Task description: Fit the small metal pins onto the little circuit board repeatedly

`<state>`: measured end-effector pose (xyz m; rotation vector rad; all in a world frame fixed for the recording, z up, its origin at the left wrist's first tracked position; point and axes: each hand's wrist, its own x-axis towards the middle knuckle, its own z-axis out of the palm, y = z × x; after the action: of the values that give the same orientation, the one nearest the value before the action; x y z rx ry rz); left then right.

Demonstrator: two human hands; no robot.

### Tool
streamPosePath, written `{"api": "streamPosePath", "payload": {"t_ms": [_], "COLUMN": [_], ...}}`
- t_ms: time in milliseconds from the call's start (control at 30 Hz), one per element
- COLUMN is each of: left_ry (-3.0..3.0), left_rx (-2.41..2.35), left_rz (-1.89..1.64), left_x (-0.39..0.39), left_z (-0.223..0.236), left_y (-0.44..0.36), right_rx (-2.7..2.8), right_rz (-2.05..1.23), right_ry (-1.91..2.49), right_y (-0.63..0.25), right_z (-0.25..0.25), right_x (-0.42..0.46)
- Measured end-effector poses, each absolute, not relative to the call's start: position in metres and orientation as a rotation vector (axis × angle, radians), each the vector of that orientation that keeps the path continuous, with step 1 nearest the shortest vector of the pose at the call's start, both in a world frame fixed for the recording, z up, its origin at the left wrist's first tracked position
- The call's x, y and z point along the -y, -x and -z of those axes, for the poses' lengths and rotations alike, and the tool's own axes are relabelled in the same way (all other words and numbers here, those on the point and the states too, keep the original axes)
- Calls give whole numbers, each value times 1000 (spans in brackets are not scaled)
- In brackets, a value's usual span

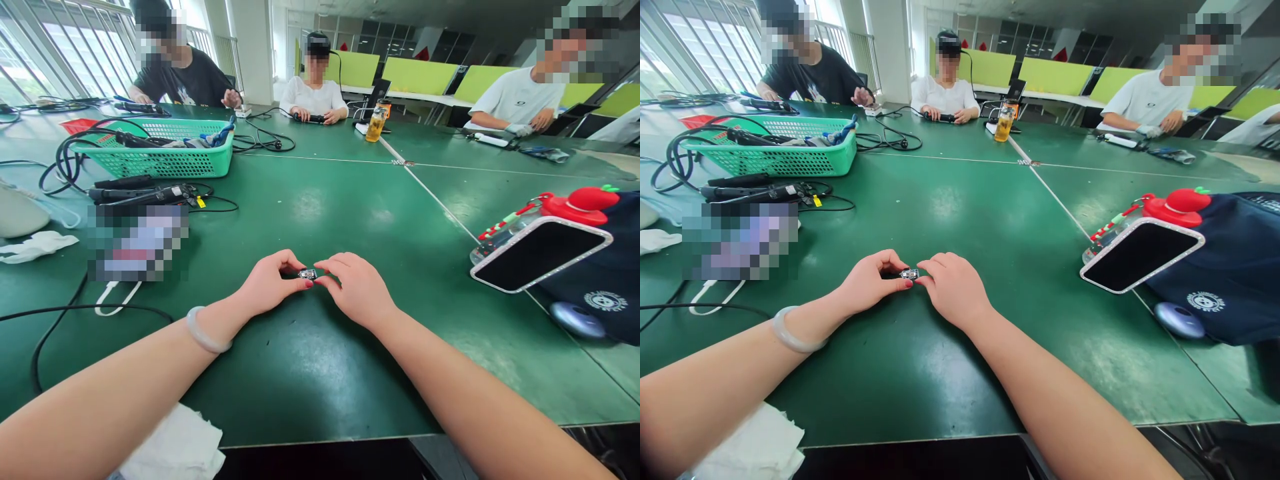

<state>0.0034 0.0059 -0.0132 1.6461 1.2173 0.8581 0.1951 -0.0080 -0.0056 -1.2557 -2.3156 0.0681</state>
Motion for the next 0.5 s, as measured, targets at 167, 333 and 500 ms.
{"api": "streamPosePath", "payload": {"t_ms": [167,333,500], "left_ry": [-1481,-1246,-1213], "left_rx": [-1118,-983,-1006], "left_rz": [-892,-884,-753], "left_x": [-7,-3,-2], "left_z": [13,5,5], "left_y": [-4,-6,-6], "right_rx": [2303,2279,2363], "right_rz": [-75,-2,30], "right_ry": [1244,1240,1252], "right_y": [-194,-183,-178], "right_z": [7,11,17], "right_x": [7,11,10]}}
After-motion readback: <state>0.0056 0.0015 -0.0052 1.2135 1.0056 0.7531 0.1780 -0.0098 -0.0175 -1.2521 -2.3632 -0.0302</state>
